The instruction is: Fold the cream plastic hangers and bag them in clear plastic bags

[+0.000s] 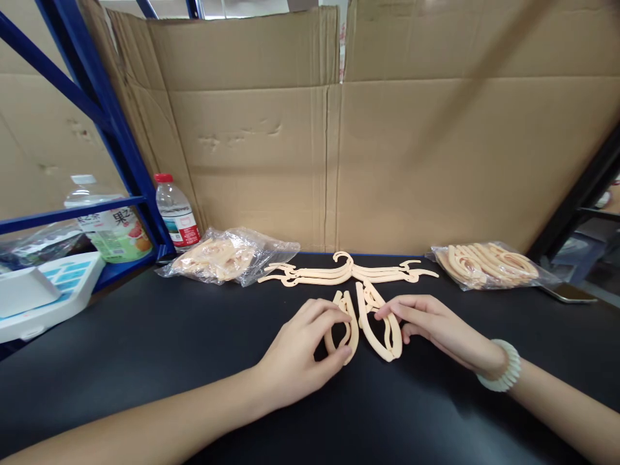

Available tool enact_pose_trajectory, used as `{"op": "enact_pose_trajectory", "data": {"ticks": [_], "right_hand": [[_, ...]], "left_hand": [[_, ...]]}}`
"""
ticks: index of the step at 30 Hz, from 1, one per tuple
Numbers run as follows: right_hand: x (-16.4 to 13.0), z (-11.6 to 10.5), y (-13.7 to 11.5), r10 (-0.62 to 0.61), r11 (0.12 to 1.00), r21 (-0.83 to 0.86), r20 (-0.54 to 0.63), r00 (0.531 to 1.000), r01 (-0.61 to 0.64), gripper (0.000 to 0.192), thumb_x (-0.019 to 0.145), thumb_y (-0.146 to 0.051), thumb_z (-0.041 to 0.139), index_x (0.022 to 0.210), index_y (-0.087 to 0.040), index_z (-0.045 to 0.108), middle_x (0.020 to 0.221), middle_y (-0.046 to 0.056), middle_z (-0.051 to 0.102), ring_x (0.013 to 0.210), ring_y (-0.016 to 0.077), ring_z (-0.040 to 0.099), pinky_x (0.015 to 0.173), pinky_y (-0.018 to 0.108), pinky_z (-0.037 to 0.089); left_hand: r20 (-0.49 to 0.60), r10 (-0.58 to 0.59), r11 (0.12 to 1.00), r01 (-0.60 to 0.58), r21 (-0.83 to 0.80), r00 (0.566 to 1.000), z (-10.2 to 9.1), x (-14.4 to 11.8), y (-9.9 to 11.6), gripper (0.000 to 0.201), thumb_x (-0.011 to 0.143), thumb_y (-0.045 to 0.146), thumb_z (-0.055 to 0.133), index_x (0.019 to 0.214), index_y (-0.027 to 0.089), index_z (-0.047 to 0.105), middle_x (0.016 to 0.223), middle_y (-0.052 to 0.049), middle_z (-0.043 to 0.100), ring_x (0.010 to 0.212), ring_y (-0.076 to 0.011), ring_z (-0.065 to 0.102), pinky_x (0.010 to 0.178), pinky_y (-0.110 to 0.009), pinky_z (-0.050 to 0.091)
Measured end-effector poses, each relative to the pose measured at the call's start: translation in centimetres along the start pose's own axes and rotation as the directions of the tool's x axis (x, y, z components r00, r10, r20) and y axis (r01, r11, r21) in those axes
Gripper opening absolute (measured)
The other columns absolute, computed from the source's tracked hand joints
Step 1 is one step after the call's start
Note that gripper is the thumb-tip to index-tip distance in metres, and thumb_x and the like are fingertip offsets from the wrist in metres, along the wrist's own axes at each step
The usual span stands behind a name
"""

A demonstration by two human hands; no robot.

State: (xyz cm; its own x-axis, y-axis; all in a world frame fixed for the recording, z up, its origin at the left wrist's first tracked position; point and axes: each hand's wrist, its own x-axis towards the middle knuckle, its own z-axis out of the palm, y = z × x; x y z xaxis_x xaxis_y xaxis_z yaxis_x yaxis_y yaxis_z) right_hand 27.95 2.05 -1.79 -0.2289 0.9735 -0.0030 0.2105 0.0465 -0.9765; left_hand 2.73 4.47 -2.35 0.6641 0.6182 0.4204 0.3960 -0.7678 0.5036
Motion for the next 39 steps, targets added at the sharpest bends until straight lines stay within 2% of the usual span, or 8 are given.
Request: {"op": "enact_pose_trajectory", "data": {"ticks": [4, 9, 13, 16, 21, 23, 31, 39], "right_hand": [[-0.1, 0.2, 0.0, -0.069, 0.972, -0.224, 0.021, 0.997, 0.072, 0.046, 0.09, -0.056, 0.047, 0.097, -0.015, 0.065, 0.084, 0.005, 0.061, 0.063, 0.012, 0.052, 0.055, 0.025, 0.044], [-0.9, 0.7, -0.1, -0.203, 0.817, -0.537, 0.074, 0.976, 0.211, 0.037, 0.095, -0.049, 0.039, 0.108, -0.021, 0.06, 0.091, 0.004, 0.06, 0.075, 0.0159, 0.054, 0.07, 0.03, 0.046], [-1.3, 0.8, -0.1, -0.229, 0.7, -0.663, 0.147, 0.962, 0.267, 0.036, 0.095, -0.044, 0.043, 0.121, -0.022, 0.054, 0.097, 0.006, 0.057, 0.084, 0.0185, 0.056, 0.082, 0.034, 0.046], [-1.4, 0.7, -0.3, -0.235, 0.649, -0.704, 0.176, 0.956, 0.289, 0.039, 0.092, -0.044, 0.048, 0.124, -0.023, 0.053, 0.103, 0.007, 0.055, 0.092, 0.0207, 0.055, 0.085, 0.036, 0.046], [-1.4, 0.9, -0.6, -0.182, 0.597, -0.748, 0.226, 0.957, 0.29, 0.054, 0.084, -0.047, 0.06, 0.131, -0.024, 0.048, 0.1, 0.006, 0.051, 0.084, 0.0192, 0.054, 0.078, 0.034, 0.047], [-1.5, 0.9, -0.6, -0.188, 0.587, -0.751, 0.237, 0.953, 0.303, 0.055, 0.082, -0.046, 0.063, 0.13, -0.024, 0.05, 0.098, 0.006, 0.05, 0.083, 0.0192, 0.053, 0.077, 0.033, 0.047], [-1.3, 0.9, -0.2, -0.241, 0.597, -0.724, 0.249, 0.938, 0.346, 0.048, 0.083, -0.042, 0.063, 0.126, -0.024, 0.053, 0.097, 0.006, 0.051, 0.085, 0.0197, 0.053, 0.077, 0.032, 0.046], [-1.2, 0.9, 0.0, -0.254, 0.616, -0.703, 0.248, 0.935, 0.354, 0.044, 0.086, -0.04, 0.06, 0.126, -0.023, 0.053, 0.101, 0.007, 0.051, 0.094, 0.0214, 0.051, 0.086, 0.036, 0.045]], "left_hand": [[0.111, 0.07, 0.996, -0.076, 0.05, 0.991, 0.2, -0.2, -0.1, 0.027, 0.08, 0.021, 0.063, 0.107, 0.024, 0.061, 0.113, -0.006, 0.06, 0.104, -0.0223, 0.053, 0.089, -0.035, 0.048], [0.087, 0.06, 0.992, -0.069, 0.106, 0.994, 0.3, -0.2, -0.4, 0.023, 0.082, 0.019, 0.062, 0.105, 0.024, 0.062, 0.109, -0.005, 0.062, 0.103, -0.0221, 0.053, 0.087, -0.035, 0.049], [0.065, 0.054, 0.99, -0.062, 0.125, 0.996, 0.3, -0.1, -0.4, 0.02, 0.082, 0.021, 0.062, 0.101, 0.024, 0.063, 0.105, -0.005, 0.063, 0.101, -0.0221, 0.054, 0.085, -0.035, 0.05], [0.062, 0.039, 0.99, -0.047, 0.133, 0.997, 0.2, -0.1, -0.3, 0.018, 0.081, 0.02, 0.062, 0.099, 0.024, 0.063, 0.104, -0.005, 0.063, 0.101, -0.0219, 0.054, 0.085, -0.035, 0.05], [0.071, 0.029, 0.989, -0.038, 0.142, 0.997, 0.2, -0.1, -0.4, 0.02, 0.081, 0.02, 0.064, 0.101, 0.024, 0.063, 0.105, -0.004, 0.063, 0.102, -0.0224, 0.053, 0.085, -0.035, 0.05], [0.066, 0.032, 0.989, -0.041, 0.139, 0.997, 0.2, -0.1, -0.5, 0.02, 0.081, 0.021, 0.064, 0.101, 0.024, 0.063, 0.104, -0.004, 0.064, 0.101, -0.0222, 0.053, 0.085, -0.035, 0.05], [0.057, 0.041, 0.991, -0.048, 0.125, 0.998, 0.2, 0.1, -0.5, 0.02, 0.081, 0.023, 0.063, 0.101, 0.024, 0.064, 0.103, -0.004, 0.065, 0.1, -0.0225, 0.054, 0.086, -0.036, 0.05], [0.08, 0.027, 0.99, -0.038, 0.136, 0.996, 0.2, 0.0, -0.8, 0.021, 0.082, 0.023, 0.064, 0.102, 0.023, 0.064, 0.104, -0.005, 0.065, 0.102, -0.0227, 0.053, 0.087, -0.036, 0.049]]}}
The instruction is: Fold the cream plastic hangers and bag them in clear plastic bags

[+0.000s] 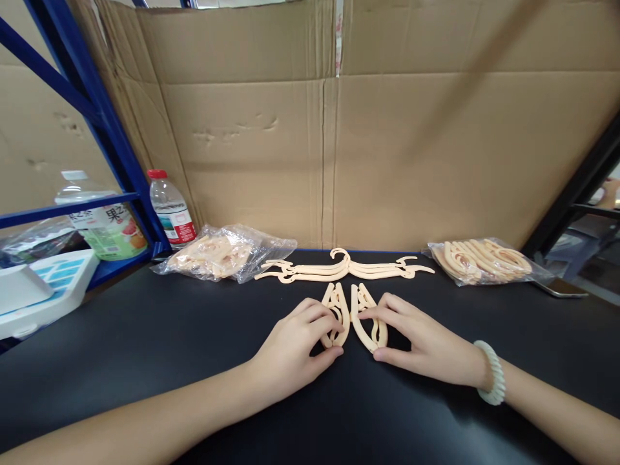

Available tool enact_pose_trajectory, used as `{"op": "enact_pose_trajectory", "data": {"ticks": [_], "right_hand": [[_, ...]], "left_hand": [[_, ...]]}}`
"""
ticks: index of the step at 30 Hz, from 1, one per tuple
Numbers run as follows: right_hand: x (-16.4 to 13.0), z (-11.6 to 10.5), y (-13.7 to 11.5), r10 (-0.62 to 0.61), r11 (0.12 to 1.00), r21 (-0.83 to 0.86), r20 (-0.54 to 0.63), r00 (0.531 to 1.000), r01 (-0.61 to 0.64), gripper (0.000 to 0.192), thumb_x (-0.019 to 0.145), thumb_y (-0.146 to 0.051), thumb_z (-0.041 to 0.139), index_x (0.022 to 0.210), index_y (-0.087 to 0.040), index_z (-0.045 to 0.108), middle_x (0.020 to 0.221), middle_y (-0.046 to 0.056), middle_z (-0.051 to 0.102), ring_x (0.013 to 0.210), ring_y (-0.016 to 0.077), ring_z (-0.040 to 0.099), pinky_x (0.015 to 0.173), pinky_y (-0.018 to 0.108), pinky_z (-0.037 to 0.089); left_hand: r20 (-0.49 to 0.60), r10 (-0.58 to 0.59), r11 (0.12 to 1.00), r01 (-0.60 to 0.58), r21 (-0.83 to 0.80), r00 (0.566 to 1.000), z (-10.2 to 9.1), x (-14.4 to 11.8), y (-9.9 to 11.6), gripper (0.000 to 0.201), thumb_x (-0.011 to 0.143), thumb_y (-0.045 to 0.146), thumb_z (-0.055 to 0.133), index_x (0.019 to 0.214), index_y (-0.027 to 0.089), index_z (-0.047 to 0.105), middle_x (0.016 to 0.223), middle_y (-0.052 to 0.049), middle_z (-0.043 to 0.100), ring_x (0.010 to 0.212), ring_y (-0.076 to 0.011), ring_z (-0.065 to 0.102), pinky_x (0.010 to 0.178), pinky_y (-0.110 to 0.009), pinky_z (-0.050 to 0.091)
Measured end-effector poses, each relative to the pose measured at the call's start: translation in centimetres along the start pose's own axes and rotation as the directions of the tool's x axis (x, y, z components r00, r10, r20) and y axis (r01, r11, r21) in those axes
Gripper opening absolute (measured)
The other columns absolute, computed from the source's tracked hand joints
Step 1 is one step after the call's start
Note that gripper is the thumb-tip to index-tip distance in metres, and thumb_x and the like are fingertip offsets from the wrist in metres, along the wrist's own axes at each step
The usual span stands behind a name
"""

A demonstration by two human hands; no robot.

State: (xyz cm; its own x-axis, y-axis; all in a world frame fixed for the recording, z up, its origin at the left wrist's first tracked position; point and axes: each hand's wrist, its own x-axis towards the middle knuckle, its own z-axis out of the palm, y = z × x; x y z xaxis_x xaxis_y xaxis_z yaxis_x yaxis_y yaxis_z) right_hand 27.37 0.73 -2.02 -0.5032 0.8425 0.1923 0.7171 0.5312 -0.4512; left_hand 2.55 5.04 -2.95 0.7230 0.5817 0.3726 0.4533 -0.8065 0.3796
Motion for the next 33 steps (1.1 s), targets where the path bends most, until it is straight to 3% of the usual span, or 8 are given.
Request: {"op": "enact_pose_trajectory", "data": {"ticks": [33], "right_hand": [[0.15, 0.39, 0.82, -0.019, 0.995, 0.096, -0.065, 0.998, 0.025, 0.035, 0.085, -0.031, 0.064, 0.117, -0.021, 0.055, 0.111, 0.006, 0.05, 0.101, 0.0183, 0.052, 0.092, 0.032, 0.044]], "left_hand": [[-0.038, -0.015, 0.998, 0.012, -0.057, 0.999, 0.19, 0.3, -0.57, 0.017, 0.078, 0.024, 0.069, 0.095, 0.023, 0.064, 0.1, -0.004, 0.067, 0.102, -0.0226, 0.054, 0.087, -0.036, 0.048]]}}
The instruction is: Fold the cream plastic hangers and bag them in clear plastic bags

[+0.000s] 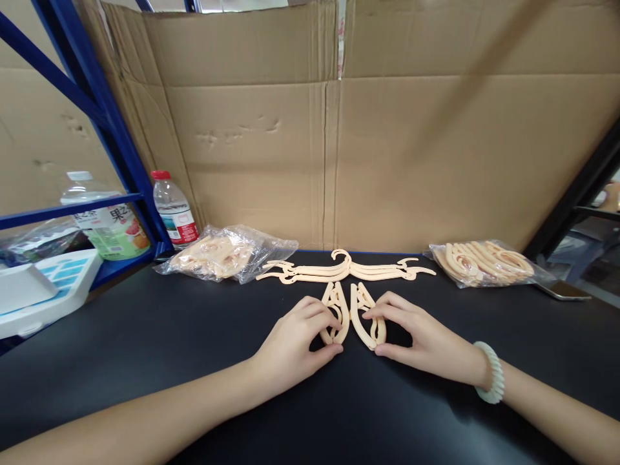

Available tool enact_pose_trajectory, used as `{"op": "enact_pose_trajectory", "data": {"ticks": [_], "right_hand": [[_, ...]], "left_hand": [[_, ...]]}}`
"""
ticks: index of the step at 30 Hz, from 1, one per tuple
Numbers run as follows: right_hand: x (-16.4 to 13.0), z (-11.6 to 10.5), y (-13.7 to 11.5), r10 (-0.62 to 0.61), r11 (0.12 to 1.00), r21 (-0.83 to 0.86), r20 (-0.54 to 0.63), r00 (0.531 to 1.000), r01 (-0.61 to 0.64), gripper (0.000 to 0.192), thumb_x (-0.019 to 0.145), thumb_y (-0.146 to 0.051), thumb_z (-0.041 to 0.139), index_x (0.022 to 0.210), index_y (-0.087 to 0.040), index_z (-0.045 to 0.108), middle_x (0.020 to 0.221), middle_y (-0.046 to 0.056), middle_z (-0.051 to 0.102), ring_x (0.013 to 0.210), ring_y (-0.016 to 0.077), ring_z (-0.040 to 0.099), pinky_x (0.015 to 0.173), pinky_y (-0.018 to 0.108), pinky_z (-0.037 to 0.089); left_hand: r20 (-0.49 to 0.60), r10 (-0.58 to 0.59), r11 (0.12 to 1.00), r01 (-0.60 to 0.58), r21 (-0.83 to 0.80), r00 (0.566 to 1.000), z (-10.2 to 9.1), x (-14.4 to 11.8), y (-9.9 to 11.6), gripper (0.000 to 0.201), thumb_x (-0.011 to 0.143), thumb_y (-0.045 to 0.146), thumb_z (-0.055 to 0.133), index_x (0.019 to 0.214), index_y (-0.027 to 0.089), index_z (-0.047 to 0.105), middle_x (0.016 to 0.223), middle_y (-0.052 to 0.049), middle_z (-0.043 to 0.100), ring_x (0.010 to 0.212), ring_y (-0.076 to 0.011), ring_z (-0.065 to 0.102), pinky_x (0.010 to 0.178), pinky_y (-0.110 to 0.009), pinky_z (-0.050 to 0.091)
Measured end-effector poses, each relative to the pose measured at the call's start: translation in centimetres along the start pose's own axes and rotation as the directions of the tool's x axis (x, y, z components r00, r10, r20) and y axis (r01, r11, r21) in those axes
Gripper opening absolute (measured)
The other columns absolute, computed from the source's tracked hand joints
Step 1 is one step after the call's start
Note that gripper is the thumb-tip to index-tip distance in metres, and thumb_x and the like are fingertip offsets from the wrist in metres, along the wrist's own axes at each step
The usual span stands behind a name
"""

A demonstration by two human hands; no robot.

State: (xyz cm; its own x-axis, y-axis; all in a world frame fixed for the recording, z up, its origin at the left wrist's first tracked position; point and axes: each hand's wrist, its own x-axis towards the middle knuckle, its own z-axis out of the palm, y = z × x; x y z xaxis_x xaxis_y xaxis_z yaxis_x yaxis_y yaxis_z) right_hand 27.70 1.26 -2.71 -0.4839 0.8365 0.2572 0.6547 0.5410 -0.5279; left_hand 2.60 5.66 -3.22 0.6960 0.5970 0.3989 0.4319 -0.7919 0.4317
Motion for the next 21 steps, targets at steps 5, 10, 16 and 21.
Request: {"op": "enact_pose_trajectory", "data": {"ticks": [5, 10, 16, 21], "right_hand": [[0.1, -0.1, 0.2, -0.008, 1.0, 0.009, -0.002, 1.0, 0.008, 0.037, 0.083, -0.031, 0.065, 0.118, -0.022, 0.054, 0.111, 0.006, 0.05, 0.1, 0.0183, 0.053, 0.091, 0.033, 0.045], [0.2, -0.4, 0.4, -0.038, 0.999, 0.022, -0.02, 0.999, 0.039, 0.044, 0.079, -0.031, 0.07, 0.119, -0.022, 0.054, 0.105, 0.005, 0.052, 0.095, 0.0174, 0.053, 0.088, 0.032, 0.047], [0.2, -0.9, 0.7, -0.028, 0.999, 0.031, -0.073, 0.997, 0.03, 0.026, 0.088, -0.026, 0.057, 0.113, -0.022, 0.058, 0.096, 0.004, 0.056, 0.086, 0.0158, 0.054, 0.08, 0.031, 0.048], [0.4, -1.0, 0.8, 0.013, 0.999, 0.042, -0.105, 0.994, -0.008, 0.021, 0.091, -0.029, 0.052, 0.109, -0.021, 0.061, 0.093, 0.004, 0.059, 0.082, 0.0156, 0.055, 0.077, 0.031, 0.048]], "left_hand": [[-0.074, -0.102, 0.992, 0.096, -0.088, 0.992, -0.1, 0.0, 0.2, 0.023, 0.078, 0.026, 0.068, 0.1, 0.023, 0.062, 0.098, -0.003, 0.066, 0.097, -0.0209, 0.058, 0.086, -0.035, 0.049], [-0.163, -0.286, 0.925, 0.228, -0.305, 0.944, -0.4, 0.6, -0.5, 0.016, 0.087, 0.029, 0.054, 0.1, 0.021, 0.059, 0.098, -0.002, 0.066, 0.092, -0.0174, 0.062, 0.081, -0.031, 0.05], [-0.141, -0.368, 0.884, 0.299, -0.358, 0.919, -0.6, 0.9, -1.4, 0.014, 0.087, 0.032, 0.054, 0.092, 0.021, 0.061, 0.092, -0.002, 0.066, 0.088, -0.0173, 0.063, 0.075, -0.029, 0.05], [-0.138, -0.37, 0.874, 0.294, -0.386, 0.919, -0.5, 0.8, -1.6, 0.018, 0.086, 0.033, 0.054, 0.098, 0.02, 0.058, 0.094, -0.003, 0.065, 0.088, -0.0177, 0.063, 0.077, -0.03, 0.05]]}}
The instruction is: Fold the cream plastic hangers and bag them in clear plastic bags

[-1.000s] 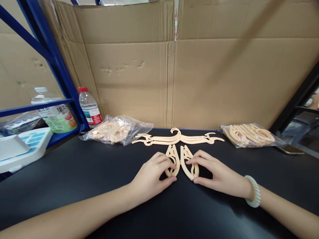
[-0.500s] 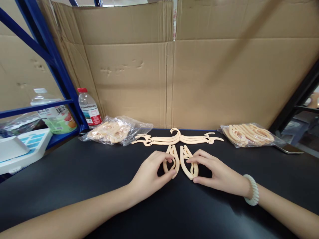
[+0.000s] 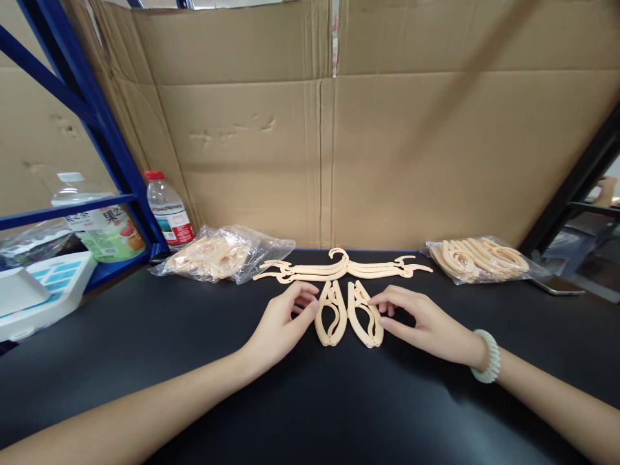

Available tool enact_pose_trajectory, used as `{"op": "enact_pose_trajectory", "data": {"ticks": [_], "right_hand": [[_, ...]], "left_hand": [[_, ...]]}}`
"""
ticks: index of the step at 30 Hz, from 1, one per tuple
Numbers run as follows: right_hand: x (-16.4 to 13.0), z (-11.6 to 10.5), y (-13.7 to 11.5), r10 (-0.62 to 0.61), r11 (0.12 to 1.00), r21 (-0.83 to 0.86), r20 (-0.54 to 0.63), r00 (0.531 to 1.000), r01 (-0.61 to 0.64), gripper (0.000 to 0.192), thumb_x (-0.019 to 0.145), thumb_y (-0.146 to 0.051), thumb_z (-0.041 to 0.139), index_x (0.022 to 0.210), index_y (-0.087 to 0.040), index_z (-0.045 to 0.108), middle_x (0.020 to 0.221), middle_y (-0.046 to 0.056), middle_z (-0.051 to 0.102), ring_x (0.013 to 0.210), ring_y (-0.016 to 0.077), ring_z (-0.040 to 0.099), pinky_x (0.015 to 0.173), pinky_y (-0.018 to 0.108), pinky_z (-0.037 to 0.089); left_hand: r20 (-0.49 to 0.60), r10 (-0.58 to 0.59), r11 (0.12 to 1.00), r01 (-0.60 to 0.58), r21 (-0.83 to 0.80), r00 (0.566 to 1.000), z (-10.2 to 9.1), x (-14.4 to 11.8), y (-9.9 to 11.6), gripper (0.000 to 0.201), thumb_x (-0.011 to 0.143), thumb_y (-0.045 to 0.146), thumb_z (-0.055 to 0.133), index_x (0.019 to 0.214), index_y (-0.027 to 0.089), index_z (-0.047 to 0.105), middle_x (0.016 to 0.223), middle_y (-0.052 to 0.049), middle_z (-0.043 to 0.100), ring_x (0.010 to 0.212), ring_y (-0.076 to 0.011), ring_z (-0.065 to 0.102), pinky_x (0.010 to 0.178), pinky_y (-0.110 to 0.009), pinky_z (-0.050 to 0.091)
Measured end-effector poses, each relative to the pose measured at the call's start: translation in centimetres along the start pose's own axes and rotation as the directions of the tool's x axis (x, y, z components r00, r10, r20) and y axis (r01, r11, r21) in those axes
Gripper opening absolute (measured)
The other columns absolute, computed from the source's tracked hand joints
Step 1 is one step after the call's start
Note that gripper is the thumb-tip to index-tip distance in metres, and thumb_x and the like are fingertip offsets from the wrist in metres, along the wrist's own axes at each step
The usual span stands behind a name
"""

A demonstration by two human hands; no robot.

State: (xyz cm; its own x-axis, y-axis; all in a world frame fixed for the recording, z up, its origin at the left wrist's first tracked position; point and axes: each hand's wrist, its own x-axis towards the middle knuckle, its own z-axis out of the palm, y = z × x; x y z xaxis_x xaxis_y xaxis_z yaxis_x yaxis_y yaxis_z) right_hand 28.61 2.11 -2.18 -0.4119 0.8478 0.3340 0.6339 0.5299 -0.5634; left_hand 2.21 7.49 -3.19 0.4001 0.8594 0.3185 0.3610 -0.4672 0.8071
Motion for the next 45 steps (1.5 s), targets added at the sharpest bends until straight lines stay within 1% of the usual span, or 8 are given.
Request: {"op": "enact_pose_trajectory", "data": {"ticks": [5, 18, 20, 22, 24, 27, 33, 45], "right_hand": [[0.1, -0.2, 0.3, 0.021, 0.999, -0.027, -0.015, 1.0, -0.021, 0.023, 0.091, -0.031, 0.051, 0.108, -0.02, 0.062, 0.089, 0.005, 0.06, 0.079, 0.0161, 0.056, 0.074, 0.032, 0.049], [0.3, -0.4, 1.1, 0.013, 0.996, -0.087, -0.033, 0.999, -0.016, 0.021, 0.09, -0.028, 0.049, 0.102, -0.019, 0.063, 0.086, 0.005, 0.064, 0.075, 0.016, 0.058, 0.07, 0.031, 0.051], [0.4, -0.6, 1.9, 0.001, 0.989, -0.145, -0.059, 0.998, -0.009, 0.021, 0.09, -0.027, 0.049, 0.104, -0.019, 0.063, 0.091, 0.006, 0.064, 0.082, 0.0179, 0.06, 0.076, 0.034, 0.052], [0.5, -0.9, 3.2, -0.03, 0.974, -0.229, -0.117, 0.993, 0.002, 0.024, 0.09, -0.029, 0.049, 0.108, -0.019, 0.062, 0.107, 0.009, 0.063, 0.1, 0.0221, 0.059, 0.09, 0.041, 0.049], [0.5, -1.3, 4.9, -0.05, 0.947, -0.32, -0.169, 0.984, -0.007, 0.032, 0.09, -0.031, 0.048, 0.117, -0.018, 0.058, 0.125, 0.012, 0.057, 0.118, 0.0263, 0.051, 0.103, 0.048, 0.041], [0.5, -1.7, 7.4, -0.004, 0.908, -0.413, -0.173, 0.985, -0.069, 0.043, 0.091, -0.034, 0.044, 0.129, -0.015, 0.049, 0.136, 0.016, 0.049, 0.129, 0.0298, 0.042, 0.108, 0.054, 0.034], [0.4, -1.7, 9.0, 0.074, 0.875, -0.47, -0.111, 0.991, -0.119, 0.045, 0.094, -0.034, 0.035, 0.132, -0.013, 0.047, 0.14, 0.016, 0.045, 0.132, 0.0288, 0.04, 0.111, 0.052, 0.032], [0.5, -1.8, 8.5, 0.013, 0.875, -0.479, -0.125, 0.992, -0.072, 0.04, 0.092, -0.029, 0.037, 0.127, -0.017, 0.052, 0.134, 0.014, 0.051, 0.127, 0.0283, 0.045, 0.108, 0.052, 0.036]], "left_hand": [[-0.009, -0.029, 1.0, 0.029, -0.012, 1.0, 0.0, 0.0, -0.1, 0.02, 0.086, 0.034, 0.054, 0.1, 0.02, 0.056, 0.092, -0.003, 0.065, 0.088, -0.0188, 0.063, 0.076, -0.032, 0.05], [0.016, 0.001, 1.0, -0.001, -0.022, 1.0, 0.0, 0.1, 0.2, 0.013, 0.086, 0.029, 0.054, 0.092, 0.019, 0.059, 0.09, -0.003, 0.066, 0.084, -0.0171, 0.064, 0.077, -0.032, 0.051], [0.013, 0.002, 1.0, -0.001, -0.029, 1.0, 0.0, 0.1, 0.2, 0.013, 0.086, 0.03, 0.054, 0.091, 0.019, 0.059, 0.09, -0.003, 0.066, 0.084, -0.0168, 0.063, 0.077, -0.031, 0.051], [0.009, 0.005, 0.999, -0.005, -0.035, 1.0, 0.0, 0.1, 0.1, 0.013, 0.086, 0.03, 0.054, 0.091, 0.019, 0.059, 0.089, -0.002, 0.066, 0.084, -0.0169, 0.063, 0.077, -0.031, 0.051], [0.01, 0.008, 0.999, -0.007, -0.034, 1.0, 0.0, 0.1, 0.1, 0.013, 0.086, 0.03, 0.054, 0.092, 0.019, 0.059, 0.09, -0.002, 0.066, 0.084, -0.0168, 0.063, 0.077, -0.031, 0.051], [0.026, 0.013, 0.999, -0.012, -0.033, 1.0, 0.0, 0.1, 0.1, 0.013, 0.087, 0.03, 0.054, 0.092, 0.019, 0.059, 0.089, -0.002, 0.066, 0.084, -0.0164, 0.063, 0.077, -0.03, 0.051], [0.033, 0.021, 0.999, -0.02, -0.036, 0.999, 0.0, 0.1, 0.3, 0.013, 0.087, 0.03, 0.053, 0.09, 0.019, 0.06, 0.088, -0.002, 0.066, 0.083, -0.0168, 0.063, 0.078, -0.032, 0.051], [0.03, 0.048, 0.999, -0.047, -0.027, 0.998, -0.1, 0.0, 0.5, 0.013, 0.085, 0.029, 0.053, 0.089, 0.019, 0.06, 0.087, -0.003, 0.066, 0.082, -0.0171, 0.063, 0.077, -0.032, 0.051]]}}
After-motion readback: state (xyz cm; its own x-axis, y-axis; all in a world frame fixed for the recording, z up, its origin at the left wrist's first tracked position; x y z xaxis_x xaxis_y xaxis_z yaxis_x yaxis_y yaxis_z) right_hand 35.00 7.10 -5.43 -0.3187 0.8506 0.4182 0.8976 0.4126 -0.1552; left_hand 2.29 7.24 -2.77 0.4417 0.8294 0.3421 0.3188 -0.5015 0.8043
